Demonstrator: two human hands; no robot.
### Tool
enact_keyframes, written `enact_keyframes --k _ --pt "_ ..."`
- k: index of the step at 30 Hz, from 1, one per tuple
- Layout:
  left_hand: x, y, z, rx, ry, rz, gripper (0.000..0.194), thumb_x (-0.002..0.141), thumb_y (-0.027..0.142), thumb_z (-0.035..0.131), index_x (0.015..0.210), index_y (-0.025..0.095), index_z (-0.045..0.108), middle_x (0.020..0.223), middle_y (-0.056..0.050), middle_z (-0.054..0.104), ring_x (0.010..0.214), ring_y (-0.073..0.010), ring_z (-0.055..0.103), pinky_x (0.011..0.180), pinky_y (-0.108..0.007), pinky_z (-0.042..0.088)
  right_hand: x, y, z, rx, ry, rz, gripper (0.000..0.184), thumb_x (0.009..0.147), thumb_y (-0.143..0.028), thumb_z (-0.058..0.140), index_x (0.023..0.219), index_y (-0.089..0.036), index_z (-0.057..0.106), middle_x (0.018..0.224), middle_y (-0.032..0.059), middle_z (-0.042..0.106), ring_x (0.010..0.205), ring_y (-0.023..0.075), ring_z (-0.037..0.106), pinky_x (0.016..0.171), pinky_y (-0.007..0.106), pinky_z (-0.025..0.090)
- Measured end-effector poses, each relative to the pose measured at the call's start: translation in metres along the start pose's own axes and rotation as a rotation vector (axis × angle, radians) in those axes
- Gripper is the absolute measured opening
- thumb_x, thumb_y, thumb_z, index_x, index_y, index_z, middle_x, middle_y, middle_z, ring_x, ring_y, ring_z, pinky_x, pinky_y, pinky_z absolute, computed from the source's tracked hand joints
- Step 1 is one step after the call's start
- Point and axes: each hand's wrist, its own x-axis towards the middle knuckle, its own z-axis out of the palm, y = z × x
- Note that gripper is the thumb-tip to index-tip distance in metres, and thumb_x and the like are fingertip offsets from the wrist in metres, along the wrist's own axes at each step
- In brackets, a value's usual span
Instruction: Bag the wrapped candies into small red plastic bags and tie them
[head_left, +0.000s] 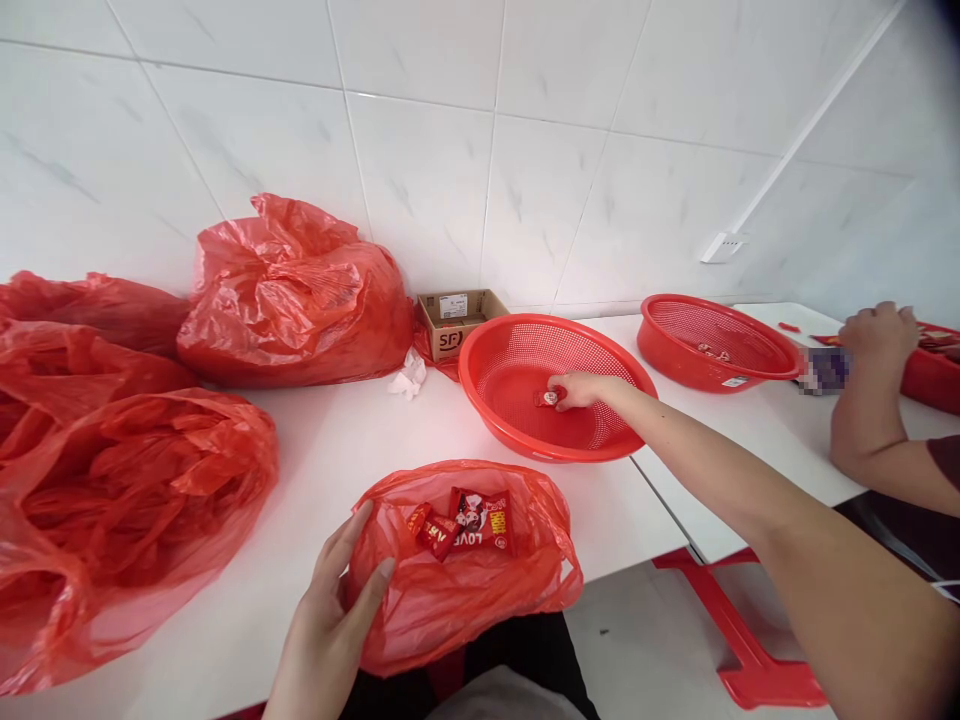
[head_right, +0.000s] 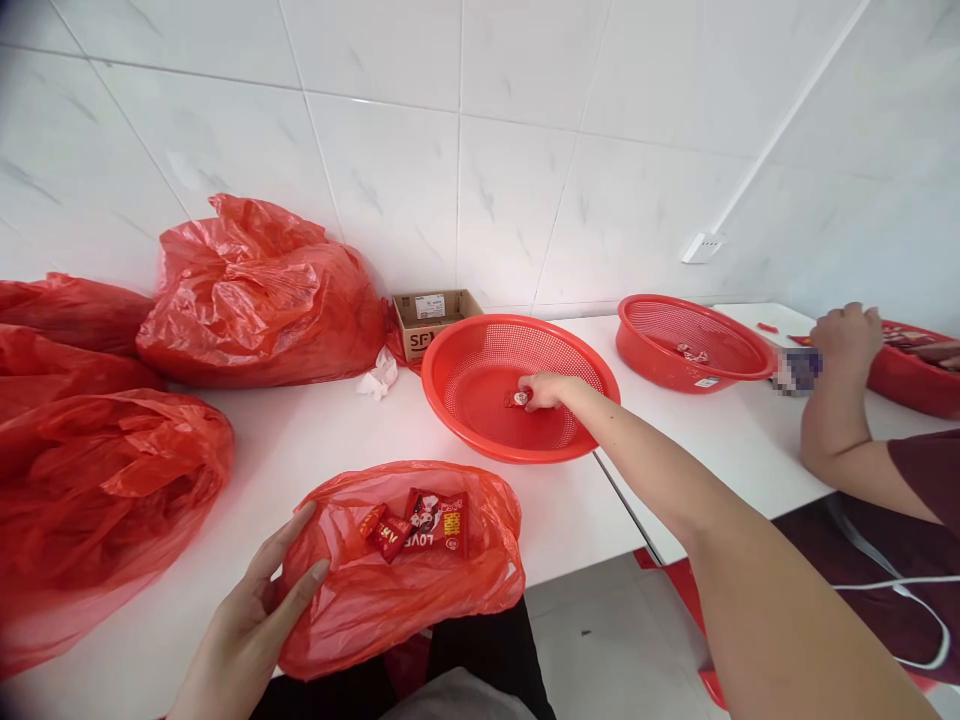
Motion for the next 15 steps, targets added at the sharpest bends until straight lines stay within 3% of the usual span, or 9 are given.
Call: enact_keyframes --k 8,15 --pt "0.005 -0.010 -0.005 0.003 -0.097 0.000 0.062 0.085 0.049 0.060 0.142 0.028 0.046 0.150 -0.006 0.043 0.142 -0.0239 0.034 0.120 -0.043 0.024 -0.008 0.007 -0.005 0.046 0.011 -0.023 0.042 0.072 -0.045 0.071 0.107 -0.026 0.061 0.099 0.0062 0.064 0.082 0.0235 0.063 0.065 0.029 0.042" --pt "0.006 -0.014 -0.006 0.019 -0.113 -0.015 0.063 0.086 0.049 0.059 0.144 0.030 0.042 0.152 -0.004 0.041 0.143 -0.0238 0.034 0.120 -0.043 0.024 -0.021 -0.003 -0.011 0.169 0.034 -0.032 0.039 0.070 -0.037 0.074 0.104 -0.023 0.061 0.101 0.0077 0.064 0.082 0.0230 0.063 0.064 0.028 0.046"
